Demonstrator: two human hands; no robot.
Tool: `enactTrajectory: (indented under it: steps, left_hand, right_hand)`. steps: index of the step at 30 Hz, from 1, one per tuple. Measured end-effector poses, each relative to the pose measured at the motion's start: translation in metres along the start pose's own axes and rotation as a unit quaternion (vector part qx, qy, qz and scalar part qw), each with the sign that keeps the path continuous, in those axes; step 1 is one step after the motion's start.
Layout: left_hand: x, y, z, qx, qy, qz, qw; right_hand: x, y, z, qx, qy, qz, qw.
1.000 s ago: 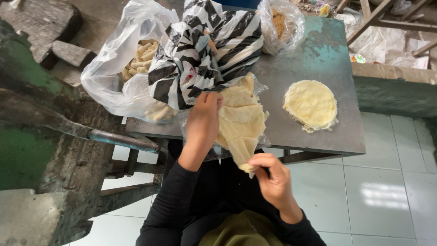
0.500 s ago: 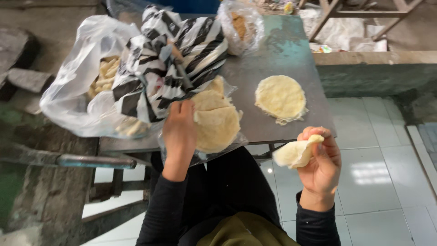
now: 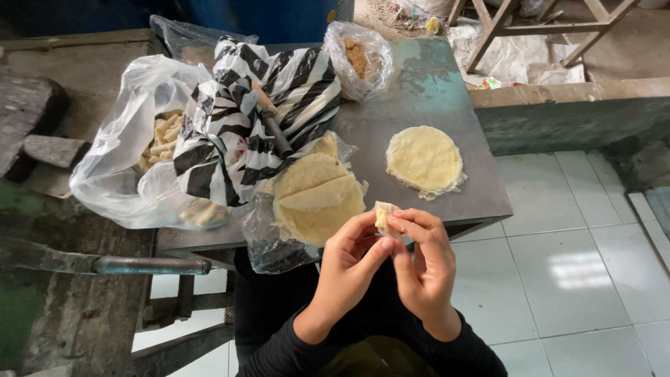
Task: The person cuts a round block of dough into pieces with a knife, wraps a piece in plastic, and unwraps a larger dough disc. They then peel and stretch thin layered pastry sheets by hand and shape them into round flat discs on the metal table.
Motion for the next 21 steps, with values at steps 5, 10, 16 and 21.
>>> enactTrajectory:
  steps: [5,10,16,21]
  left_hand:
    - [-0.009,-0.017,-0.001,0.040,-0.015,0.092,0.995]
    - [-0.013,-0.045,-0.006,0.128,-0.075,0.300,0.942]
    - [-0.006,-0.066,-0.008,0.169,-0.076,0.347,0.919]
    - [-0.001,-0.077,-0.007,0.198,-0.068,0.356,0.911]
  right_hand:
    - [0.001,-0.003,0.011,0.052,0.022,-0.010,0.998]
    - [0.006,-0.002,0.017,0.036,0.051,0.013,0.998]
    - [0.003,-0.017,0.015,0.141,0.057,0.105,0.983]
    - [0.003,-0.022,0.019,0.178,0.050,0.107,0.977]
Point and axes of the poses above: each hand's wrist, its own z-axis towards the middle knuckle, its own x-axis out of the palm, y = z × x, the point moved 9 cm from there along z, towards the middle knuckle, and after that the axes turned 3 degrees about x, right-handed, at the moved point
